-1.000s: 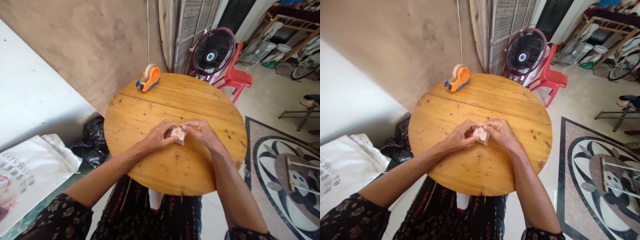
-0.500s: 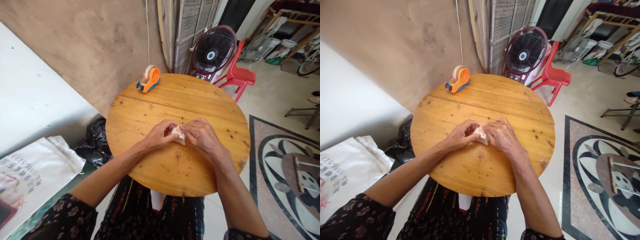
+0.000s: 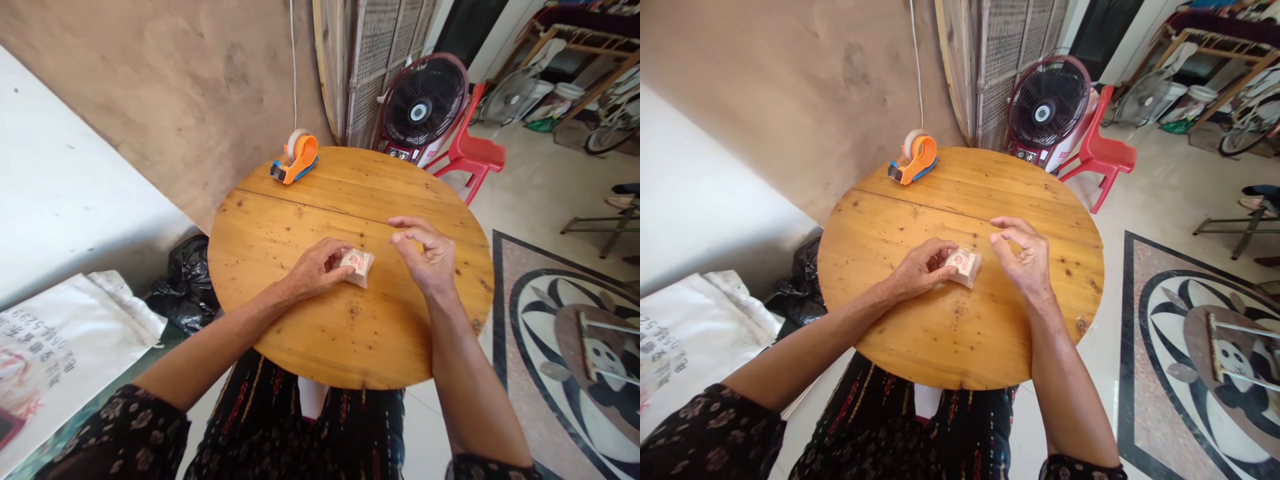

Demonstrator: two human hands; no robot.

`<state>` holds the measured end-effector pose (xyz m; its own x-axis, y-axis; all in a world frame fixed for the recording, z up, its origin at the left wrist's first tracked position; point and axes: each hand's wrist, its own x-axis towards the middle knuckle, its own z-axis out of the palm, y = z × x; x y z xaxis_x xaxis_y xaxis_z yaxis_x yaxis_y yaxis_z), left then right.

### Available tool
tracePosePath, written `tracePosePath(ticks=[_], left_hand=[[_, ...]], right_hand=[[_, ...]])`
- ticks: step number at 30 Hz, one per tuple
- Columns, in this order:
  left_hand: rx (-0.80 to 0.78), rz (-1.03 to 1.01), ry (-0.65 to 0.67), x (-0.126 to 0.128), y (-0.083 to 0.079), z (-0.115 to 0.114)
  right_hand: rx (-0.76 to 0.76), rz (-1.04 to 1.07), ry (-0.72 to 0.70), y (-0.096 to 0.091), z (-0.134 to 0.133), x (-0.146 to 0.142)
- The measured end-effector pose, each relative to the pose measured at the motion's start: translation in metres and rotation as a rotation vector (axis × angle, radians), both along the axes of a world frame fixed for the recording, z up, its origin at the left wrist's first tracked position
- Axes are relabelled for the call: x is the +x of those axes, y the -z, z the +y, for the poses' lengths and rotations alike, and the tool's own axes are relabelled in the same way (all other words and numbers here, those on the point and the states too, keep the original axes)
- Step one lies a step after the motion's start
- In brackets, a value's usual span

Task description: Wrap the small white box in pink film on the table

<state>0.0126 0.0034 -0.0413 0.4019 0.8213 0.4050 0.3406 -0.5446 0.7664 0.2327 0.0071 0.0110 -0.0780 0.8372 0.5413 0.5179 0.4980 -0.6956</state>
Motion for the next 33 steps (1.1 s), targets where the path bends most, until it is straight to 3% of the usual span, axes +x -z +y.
tracePosePath(ticks=[2,4,10,14,18,25,33], left_hand=[[0.026,0.000,-0.002,-0.002,0.000,0.000],[0.056,0.006,-0.024,-0.005,-0.001,0.001],[0.145,0.087,0.028,-0.011,-0.006,0.003],[0.135,0.116,0.123,-0.011,0.000,0.004],[0.199,0.146,0.141,-0.010,0.003,0.005],[0.310,0.272,0.056,-0.003,0.000,0.002],[0.221,0.100,0.082,-0.010,0.001,0.006]], right_hand=[[0.009,0.012,0.107,0.008,0.009,0.007],[-0.025,-0.013,0.122,0.015,0.015,0.012],[-0.321,-0.087,-0.150,0.011,0.014,0.017],[-0.342,-0.189,-0.289,0.005,0.009,0.016],[-0.336,-0.199,-0.312,0.004,0.009,0.014],[-0.360,-0.186,-0.319,0.006,0.011,0.013],[-0.528,-0.204,-0.349,0.005,0.009,0.020]])
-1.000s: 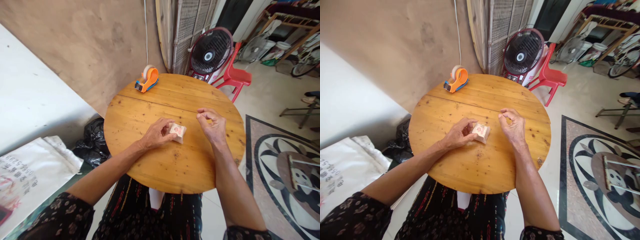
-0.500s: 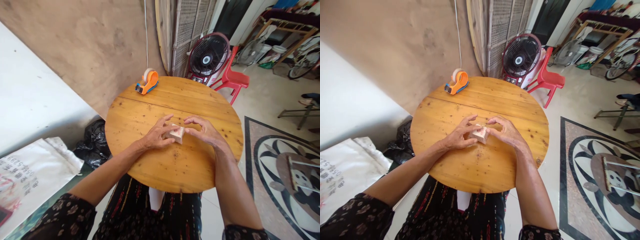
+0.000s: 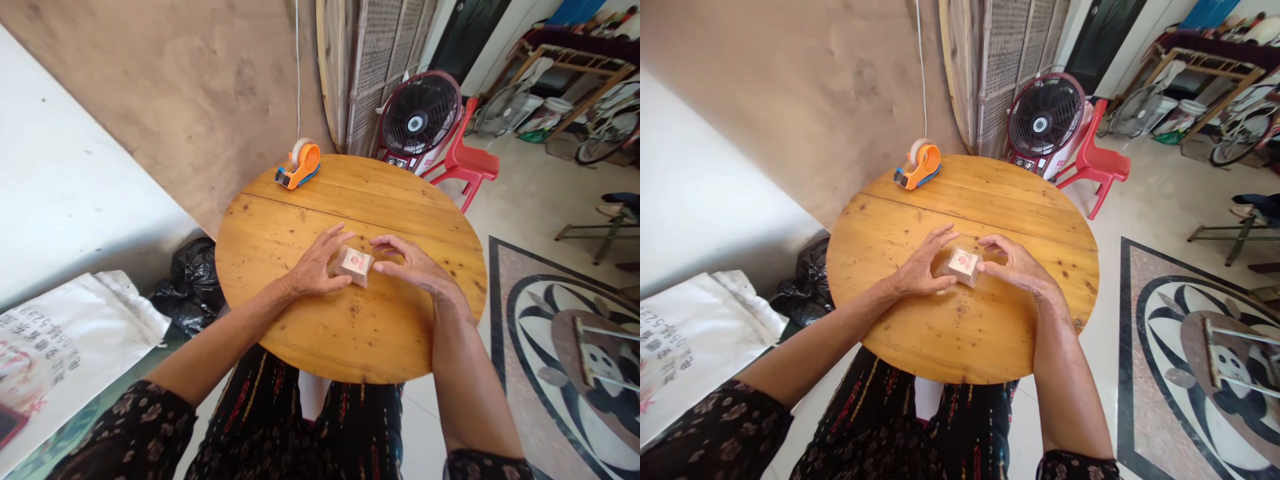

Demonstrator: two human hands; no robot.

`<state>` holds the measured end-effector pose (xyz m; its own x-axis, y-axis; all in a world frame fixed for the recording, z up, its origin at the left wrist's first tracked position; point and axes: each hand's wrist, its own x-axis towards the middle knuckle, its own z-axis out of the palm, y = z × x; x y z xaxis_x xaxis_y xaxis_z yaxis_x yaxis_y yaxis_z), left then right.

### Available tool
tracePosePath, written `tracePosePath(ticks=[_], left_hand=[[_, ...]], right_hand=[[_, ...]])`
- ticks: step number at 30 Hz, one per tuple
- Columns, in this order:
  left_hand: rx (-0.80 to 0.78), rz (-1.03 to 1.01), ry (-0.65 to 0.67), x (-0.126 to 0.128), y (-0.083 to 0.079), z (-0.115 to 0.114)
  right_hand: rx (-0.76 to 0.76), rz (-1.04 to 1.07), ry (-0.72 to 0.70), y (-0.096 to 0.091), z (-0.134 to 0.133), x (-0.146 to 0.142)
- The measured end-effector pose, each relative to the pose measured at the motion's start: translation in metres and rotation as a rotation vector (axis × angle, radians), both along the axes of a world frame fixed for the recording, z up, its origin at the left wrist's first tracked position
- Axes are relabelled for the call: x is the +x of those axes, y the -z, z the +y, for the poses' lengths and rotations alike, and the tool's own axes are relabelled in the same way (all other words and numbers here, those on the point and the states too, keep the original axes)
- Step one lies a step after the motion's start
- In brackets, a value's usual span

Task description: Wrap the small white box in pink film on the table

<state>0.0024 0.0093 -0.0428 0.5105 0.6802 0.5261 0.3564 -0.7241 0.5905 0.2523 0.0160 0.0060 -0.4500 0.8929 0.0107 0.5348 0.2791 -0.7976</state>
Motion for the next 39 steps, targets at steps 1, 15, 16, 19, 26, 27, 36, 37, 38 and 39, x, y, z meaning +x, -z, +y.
tracePosePath(ticks=[1,15,16,19,26,27,36,37,38,39], left_hand=[[-0.012,-0.001,-0.010,-0.001,0.000,0.001],[-0.166,0.062,-0.053,0.005,0.005,0.001],[-0.172,0.055,-0.058,0.005,0.005,0.001],[-0.197,0.052,-0.098,0.005,0.003,0.001],[-0.060,0.070,-0.087,0.001,0.004,0.003],[-0.036,0.074,-0.083,0.000,0.005,0.004],[0.074,0.204,-0.134,0.002,0.003,0.001],[0.067,0.208,-0.143,0.003,0.002,0.001],[0.058,0.211,-0.149,0.003,0.002,0.000],[0.048,0.211,-0.149,0.004,0.002,0.000]], right_hand=[[-0.012,-0.024,-0.027,0.001,0.000,0.001],[0.268,-0.332,-0.138,0.014,-0.008,-0.025],[0.278,-0.340,-0.118,0.015,-0.008,-0.027],[0.295,-0.342,-0.059,0.017,-0.007,-0.029],[0.284,-0.301,-0.023,0.017,-0.004,-0.025],[0.283,-0.299,-0.021,0.017,-0.004,-0.024],[0.363,-0.307,-0.009,0.022,-0.002,-0.026],[0.370,-0.308,-0.008,0.022,-0.002,-0.026],[0.374,-0.311,-0.008,0.021,-0.002,-0.027],[0.377,-0.315,-0.006,0.021,-0.002,-0.027]])
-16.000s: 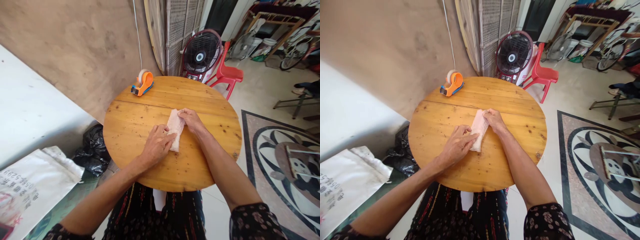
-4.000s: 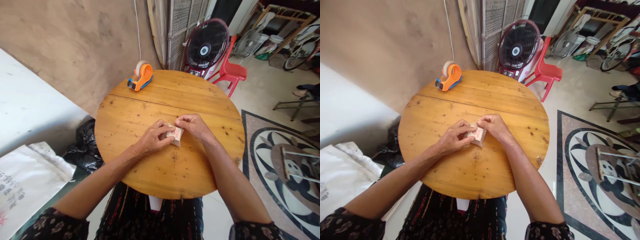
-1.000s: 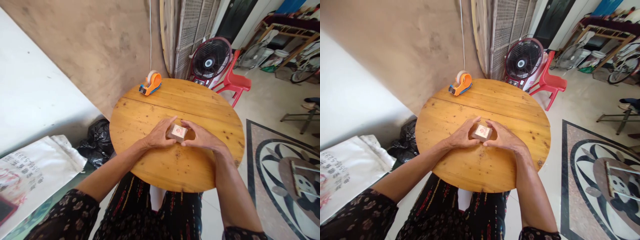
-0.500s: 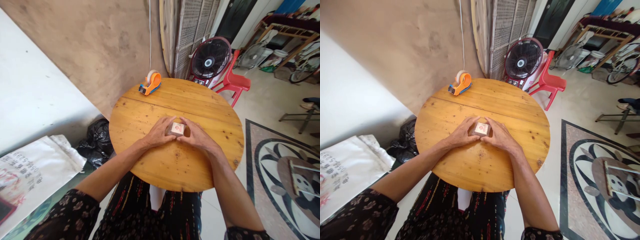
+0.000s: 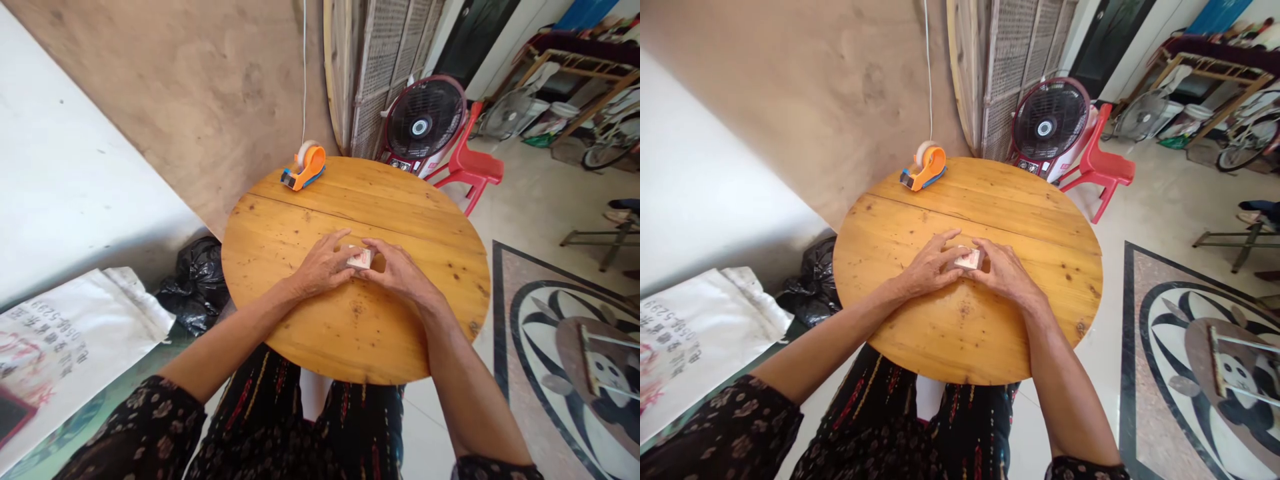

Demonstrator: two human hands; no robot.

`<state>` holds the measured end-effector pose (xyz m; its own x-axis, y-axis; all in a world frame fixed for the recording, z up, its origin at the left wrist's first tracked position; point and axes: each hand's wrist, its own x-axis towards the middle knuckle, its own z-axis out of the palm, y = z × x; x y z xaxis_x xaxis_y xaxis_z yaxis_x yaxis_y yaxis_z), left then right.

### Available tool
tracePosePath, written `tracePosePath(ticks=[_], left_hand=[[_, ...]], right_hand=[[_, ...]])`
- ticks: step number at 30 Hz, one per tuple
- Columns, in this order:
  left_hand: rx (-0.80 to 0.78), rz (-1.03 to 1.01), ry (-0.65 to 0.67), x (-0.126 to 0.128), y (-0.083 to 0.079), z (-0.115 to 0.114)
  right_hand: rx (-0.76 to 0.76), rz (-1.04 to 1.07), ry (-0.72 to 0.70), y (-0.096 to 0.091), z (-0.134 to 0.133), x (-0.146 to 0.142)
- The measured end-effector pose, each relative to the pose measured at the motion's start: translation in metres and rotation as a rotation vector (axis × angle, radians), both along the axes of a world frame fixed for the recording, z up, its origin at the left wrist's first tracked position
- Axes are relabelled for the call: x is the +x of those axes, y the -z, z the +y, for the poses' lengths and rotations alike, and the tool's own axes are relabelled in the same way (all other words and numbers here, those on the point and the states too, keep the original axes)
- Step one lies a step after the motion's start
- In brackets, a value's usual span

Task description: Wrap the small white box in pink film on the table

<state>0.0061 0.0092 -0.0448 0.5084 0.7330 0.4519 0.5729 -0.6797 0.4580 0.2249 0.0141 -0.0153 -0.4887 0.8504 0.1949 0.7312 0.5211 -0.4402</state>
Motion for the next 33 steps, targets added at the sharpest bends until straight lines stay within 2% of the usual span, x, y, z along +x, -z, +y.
tracePosePath(ticks=[4,8,14,22,33], left_hand=[[-0.026,-0.047,0.034,0.000,0.002,0.000],[-0.062,-0.164,0.052,-0.003,0.002,0.003],[-0.215,-0.165,0.028,-0.006,-0.002,0.003],[-0.290,-0.176,0.032,-0.005,-0.004,0.001],[-0.325,-0.235,0.073,-0.006,0.001,0.004]], right_hand=[[-0.004,0.003,0.007,0.001,0.000,0.001],[-0.098,0.055,-0.017,0.005,0.005,0.008],[-0.186,0.050,-0.037,0.008,0.008,0.015],[-0.145,0.005,0.005,0.004,0.004,0.004],[-0.095,0.009,0.027,0.000,0.002,-0.001]])
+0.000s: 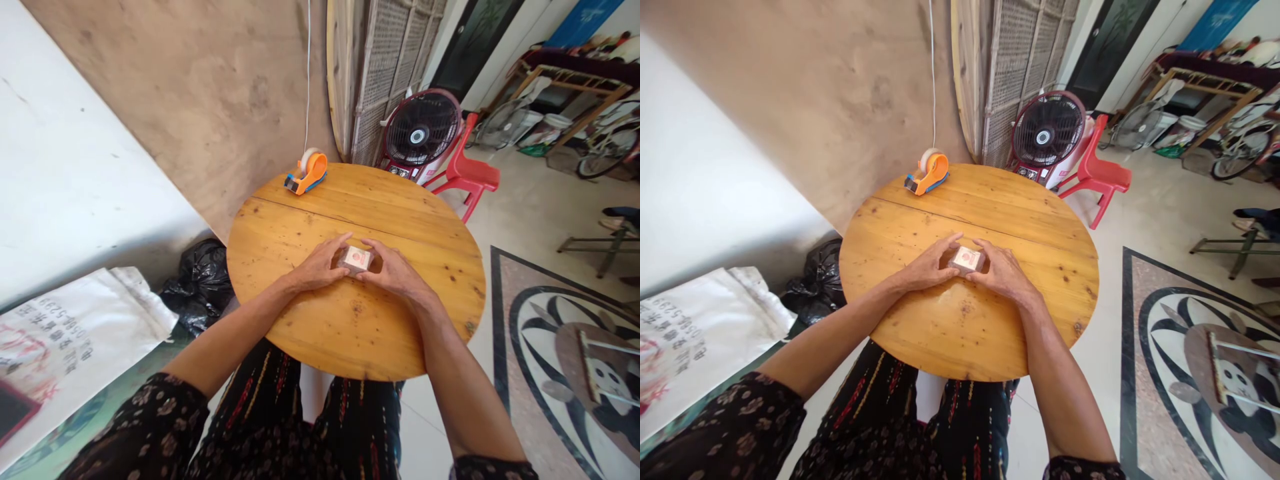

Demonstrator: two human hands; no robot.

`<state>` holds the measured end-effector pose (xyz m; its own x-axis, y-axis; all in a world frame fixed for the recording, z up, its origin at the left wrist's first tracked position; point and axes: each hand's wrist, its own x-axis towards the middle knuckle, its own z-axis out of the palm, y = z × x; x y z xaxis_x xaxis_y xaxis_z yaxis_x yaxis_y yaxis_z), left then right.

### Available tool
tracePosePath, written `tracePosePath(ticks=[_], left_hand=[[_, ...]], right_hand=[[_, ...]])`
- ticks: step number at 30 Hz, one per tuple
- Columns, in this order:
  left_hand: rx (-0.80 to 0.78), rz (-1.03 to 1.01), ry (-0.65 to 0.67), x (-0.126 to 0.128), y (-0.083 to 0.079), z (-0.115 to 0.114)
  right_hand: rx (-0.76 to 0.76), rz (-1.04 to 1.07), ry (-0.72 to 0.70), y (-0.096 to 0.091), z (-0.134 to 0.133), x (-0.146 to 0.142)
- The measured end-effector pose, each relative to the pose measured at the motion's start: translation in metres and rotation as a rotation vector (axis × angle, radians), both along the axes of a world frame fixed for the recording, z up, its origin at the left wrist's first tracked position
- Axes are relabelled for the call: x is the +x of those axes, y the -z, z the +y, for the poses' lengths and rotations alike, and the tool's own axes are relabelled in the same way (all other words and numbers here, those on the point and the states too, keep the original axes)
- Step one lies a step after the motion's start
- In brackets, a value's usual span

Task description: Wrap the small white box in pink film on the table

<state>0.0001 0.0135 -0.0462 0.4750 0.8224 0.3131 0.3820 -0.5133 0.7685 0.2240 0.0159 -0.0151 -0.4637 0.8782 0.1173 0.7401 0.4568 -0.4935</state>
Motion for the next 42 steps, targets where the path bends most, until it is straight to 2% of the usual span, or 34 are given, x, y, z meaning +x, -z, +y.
tracePosePath(ticks=[9,20,33,37,42], left_hand=[[0.002,0.029,-0.005,-0.001,-0.003,-0.001],[0.149,-0.001,0.038,-0.002,-0.005,0.002],[0.095,0.022,0.009,-0.001,-0.006,-0.001],[0.095,0.012,0.011,-0.002,-0.008,-0.002],[0.061,0.028,0.019,-0.003,-0.012,-0.004]], right_hand=[[0.009,0.016,0.005,0.004,-0.001,0.000],[-0.005,-0.007,-0.048,0.001,-0.006,-0.002],[0.007,0.018,-0.026,0.004,-0.002,-0.004],[-0.023,0.023,-0.053,0.000,-0.004,0.000],[0.011,0.167,0.001,-0.011,-0.005,0.003]])
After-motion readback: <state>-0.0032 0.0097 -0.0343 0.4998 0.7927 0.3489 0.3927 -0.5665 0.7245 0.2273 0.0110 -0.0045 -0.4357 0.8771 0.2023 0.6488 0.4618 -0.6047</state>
